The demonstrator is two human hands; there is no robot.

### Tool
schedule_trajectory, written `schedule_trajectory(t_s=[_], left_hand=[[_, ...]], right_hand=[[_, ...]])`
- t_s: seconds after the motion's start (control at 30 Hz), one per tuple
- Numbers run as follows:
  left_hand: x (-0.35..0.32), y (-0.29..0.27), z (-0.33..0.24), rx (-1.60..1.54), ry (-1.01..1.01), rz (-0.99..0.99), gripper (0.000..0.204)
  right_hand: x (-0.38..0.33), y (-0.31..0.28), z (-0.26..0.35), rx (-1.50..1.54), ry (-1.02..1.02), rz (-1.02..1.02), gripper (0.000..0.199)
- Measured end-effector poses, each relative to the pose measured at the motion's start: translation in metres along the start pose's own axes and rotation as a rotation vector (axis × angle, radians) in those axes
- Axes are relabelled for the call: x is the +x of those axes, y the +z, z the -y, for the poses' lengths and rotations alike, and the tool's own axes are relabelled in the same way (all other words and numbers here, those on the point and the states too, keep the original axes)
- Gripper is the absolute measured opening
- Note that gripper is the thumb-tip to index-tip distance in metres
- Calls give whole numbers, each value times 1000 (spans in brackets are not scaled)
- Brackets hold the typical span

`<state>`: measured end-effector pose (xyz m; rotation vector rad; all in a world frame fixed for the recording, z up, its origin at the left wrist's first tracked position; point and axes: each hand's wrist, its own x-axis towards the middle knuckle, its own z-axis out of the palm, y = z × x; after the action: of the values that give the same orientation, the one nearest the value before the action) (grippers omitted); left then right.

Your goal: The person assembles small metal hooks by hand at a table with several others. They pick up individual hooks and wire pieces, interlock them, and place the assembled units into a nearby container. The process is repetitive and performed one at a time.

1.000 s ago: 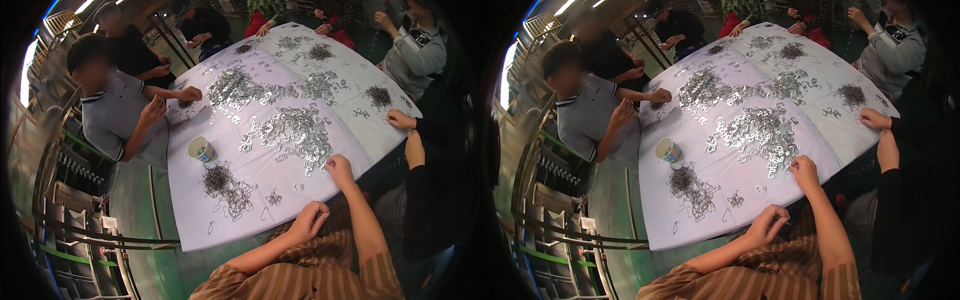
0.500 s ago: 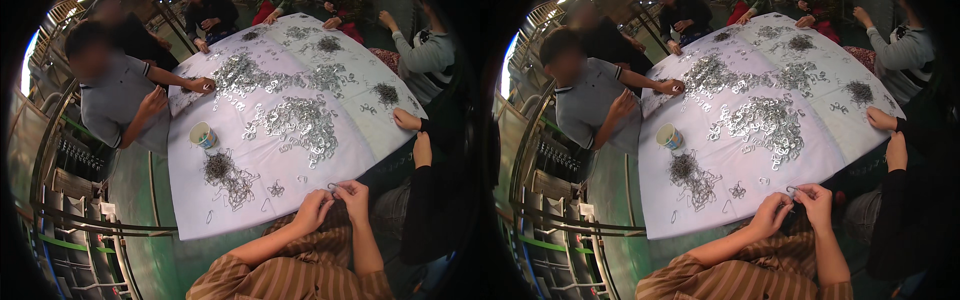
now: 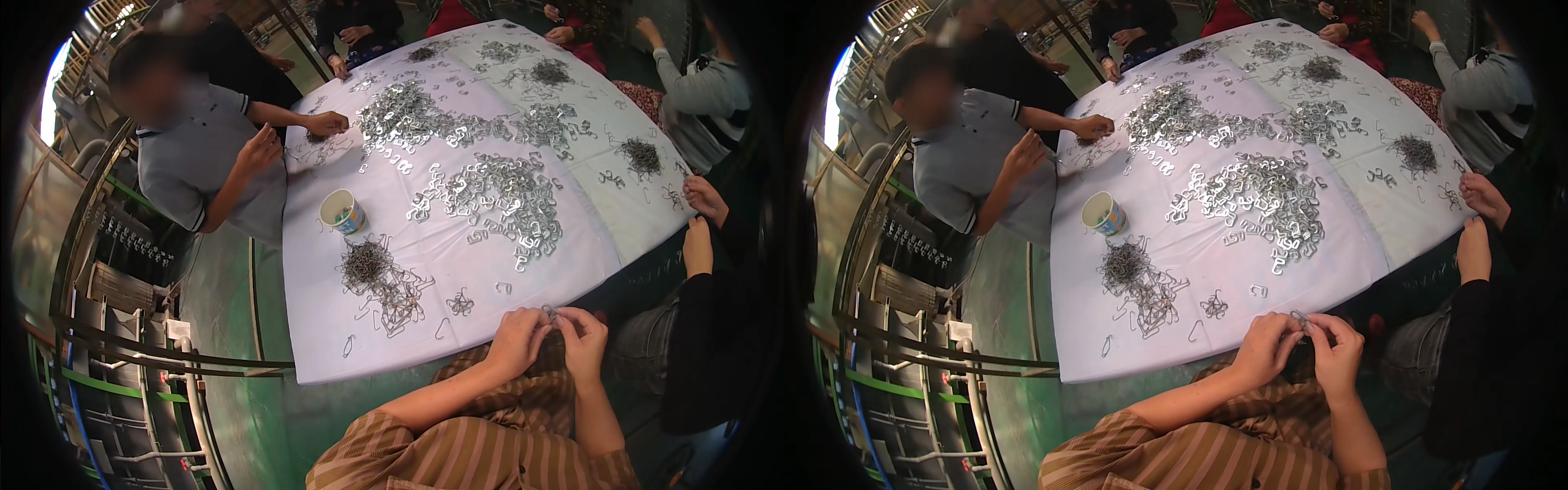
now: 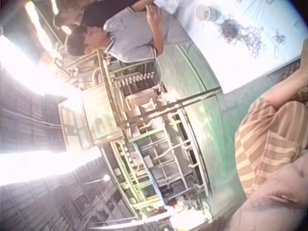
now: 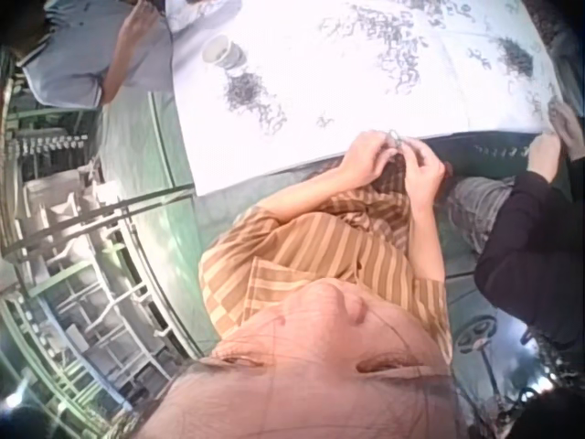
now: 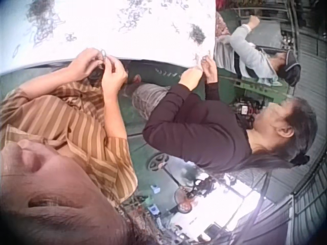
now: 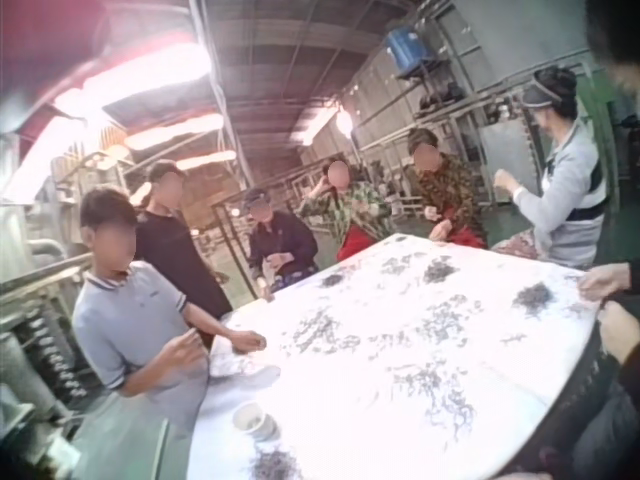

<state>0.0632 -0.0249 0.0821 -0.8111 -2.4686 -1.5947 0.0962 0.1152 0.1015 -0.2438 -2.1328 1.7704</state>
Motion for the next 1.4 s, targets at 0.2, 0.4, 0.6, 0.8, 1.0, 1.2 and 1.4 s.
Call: schedule_trajectory(t_s=[0.2, 0.4, 0.6, 0.8, 1.0, 1.2, 1.4], left_hand=[[-1, -4, -1, -7, -4, 46, 14], [4, -22, 13, -32, 11, 60, 16], [10, -84, 61, 367, -159, -87, 8], [9, -155, 116, 909, -90, -116, 7], [16, -175, 123, 1016, -145, 154, 6], [23, -177, 121, 771, -105, -35, 4], [20, -174, 129, 894, -140, 91, 9]], right_hand=[[-4, 2, 12, -127, -108, -22, 6], [-7, -5, 15, -208, -180, -16, 5], [-11, -13, 5, -196, -110, -28, 5], [-14, -16, 2, -220, -70, -5, 4], [-16, -15, -2, -237, -82, 12, 4], [-19, -9, -2, -209, -90, 24, 4], [-21, -9, -1, -246, -75, 81, 4]])
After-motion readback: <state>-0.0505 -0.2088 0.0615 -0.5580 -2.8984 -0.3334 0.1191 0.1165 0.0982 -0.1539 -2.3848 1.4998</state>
